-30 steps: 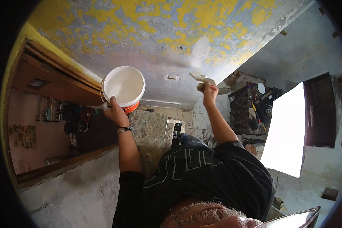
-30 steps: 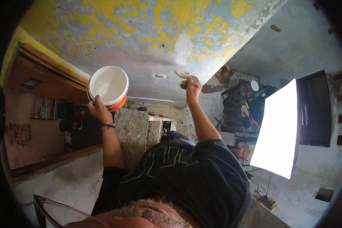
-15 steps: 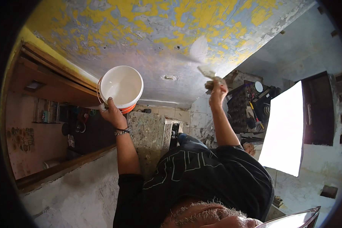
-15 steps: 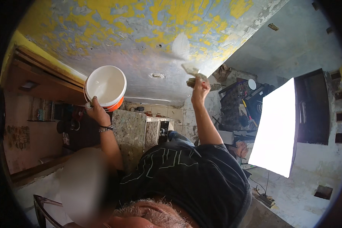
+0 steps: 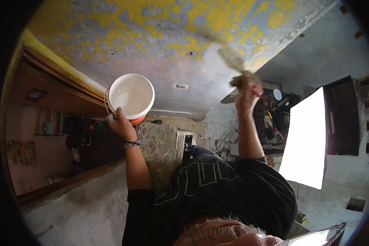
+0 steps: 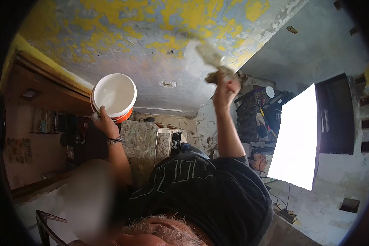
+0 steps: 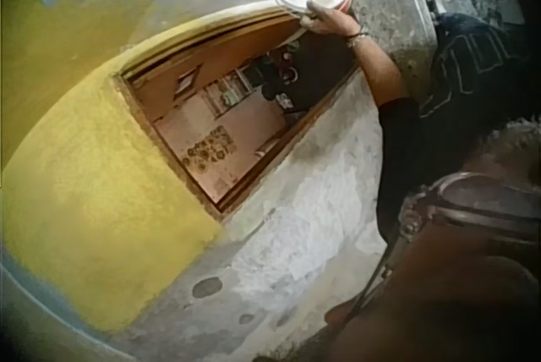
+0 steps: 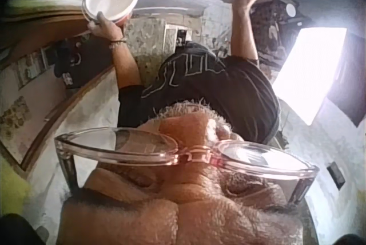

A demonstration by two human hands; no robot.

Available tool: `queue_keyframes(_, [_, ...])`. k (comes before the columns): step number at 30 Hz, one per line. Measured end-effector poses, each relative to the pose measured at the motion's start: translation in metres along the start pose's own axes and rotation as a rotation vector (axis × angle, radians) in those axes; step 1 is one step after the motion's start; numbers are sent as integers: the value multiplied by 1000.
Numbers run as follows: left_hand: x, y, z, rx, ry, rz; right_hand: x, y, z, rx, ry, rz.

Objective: The recorder is painting a ceiling or high wall area with white paint using a brush while standing on a ladder.

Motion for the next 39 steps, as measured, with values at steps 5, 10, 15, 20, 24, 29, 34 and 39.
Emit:
queue_keyframes(5, [4,-1,-1,9,11,9,-13,-138,-89,427,44,-171])
queue_keyframes(10, [-3,3,1,-17,1,71,30,-133,-48,197,31,-240])
queue_keyframes(15, [-3,0,1,-19,-15,60,81,10,20,-275,162,-140])
queue_keyframes(20, [-8,9,5,-9,-47,67,87,59,27,-304,142,-89])
queue_keyframes(24, [-5,14,6,3,-40,38,56,-26,-39,102,254,115])
queue_keyframes(29, [3,12,3,4,-40,-4,23,-139,-99,493,208,33])
queue_keyframes(34, [-5,16,5,0,-51,11,41,-154,-80,344,135,46])
queue_keyframes(39, [0,12,5,31,-39,66,65,-55,-14,-83,195,61])
Point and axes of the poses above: each hand's wrist, its own z-axis towards the middle knuckle, its own x-axis out of the palm, y = z × x, the point moved 2 cm from there along z, towards the middle knuckle, and after that the axes turned 8 degrees about -x, right-handed, at the moved point
